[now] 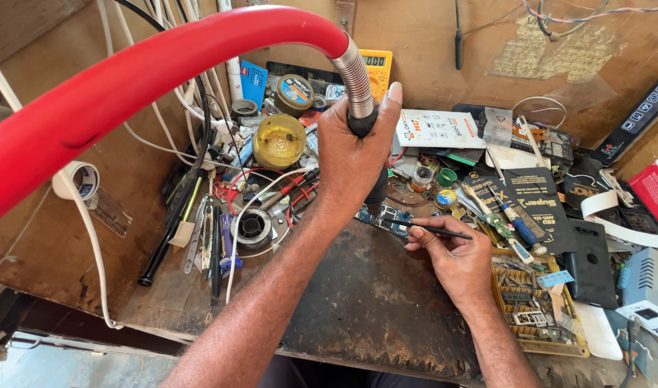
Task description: The person uses a hot air gun and tweezers to reflow solder on a small blue circuit board. They repeatedly heat specific areas while holding the board steady, then briefly inspect the board before resuming heating.
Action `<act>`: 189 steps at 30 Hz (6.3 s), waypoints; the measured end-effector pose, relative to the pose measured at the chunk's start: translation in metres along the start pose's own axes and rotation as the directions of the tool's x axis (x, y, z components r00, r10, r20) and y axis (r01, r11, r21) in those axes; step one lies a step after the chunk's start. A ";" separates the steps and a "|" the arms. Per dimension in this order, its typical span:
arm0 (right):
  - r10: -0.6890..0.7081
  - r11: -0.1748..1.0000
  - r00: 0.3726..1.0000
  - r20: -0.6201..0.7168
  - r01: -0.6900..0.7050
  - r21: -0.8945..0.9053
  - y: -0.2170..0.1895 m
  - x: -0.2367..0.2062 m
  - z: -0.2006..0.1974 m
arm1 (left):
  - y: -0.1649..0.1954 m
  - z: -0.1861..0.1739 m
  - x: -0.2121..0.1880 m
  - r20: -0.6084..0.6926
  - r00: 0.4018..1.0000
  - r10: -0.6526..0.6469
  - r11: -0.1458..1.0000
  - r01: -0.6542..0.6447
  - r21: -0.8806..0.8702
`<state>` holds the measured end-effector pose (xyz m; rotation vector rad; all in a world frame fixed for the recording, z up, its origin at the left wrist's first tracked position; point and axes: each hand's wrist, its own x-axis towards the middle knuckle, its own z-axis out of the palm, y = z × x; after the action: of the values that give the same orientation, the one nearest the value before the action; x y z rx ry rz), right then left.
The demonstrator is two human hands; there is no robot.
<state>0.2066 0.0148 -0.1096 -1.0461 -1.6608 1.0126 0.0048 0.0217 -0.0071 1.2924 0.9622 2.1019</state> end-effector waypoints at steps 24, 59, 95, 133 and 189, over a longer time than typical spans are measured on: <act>0.012 1.000 1.000 0.001 -0.012 -0.011 -0.001 0.000 0.001 | 0.000 0.000 0.000 0.006 1.000 0.018 1.000 -0.018 -0.002; 0.014 1.000 1.000 0.002 -0.014 0.018 -0.001 -0.001 0.001 | 0.033 -0.018 -0.006 -0.047 0.997 -0.059 0.992 0.053 -0.112; 0.014 1.000 1.000 -0.002 -0.014 -0.018 -0.002 -0.002 0.001 | 0.031 -0.026 -0.009 -0.050 0.997 -0.056 0.987 0.048 -0.155; 0.014 1.000 1.000 -0.005 -0.014 -0.020 -0.001 -0.001 0.000 | 0.027 -0.039 -0.017 -0.104 0.993 -0.054 0.998 0.052 -0.027; -0.011 1.000 1.000 0.000 0.011 -0.013 -0.004 -0.002 0.001 | 0.027 -0.042 -0.019 -0.107 0.992 -0.068 0.997 0.064 -0.039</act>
<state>0.2056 0.0119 -0.1067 -1.0450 -1.6731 0.9956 -0.0258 -0.0223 -0.0094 1.1237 0.9946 2.1469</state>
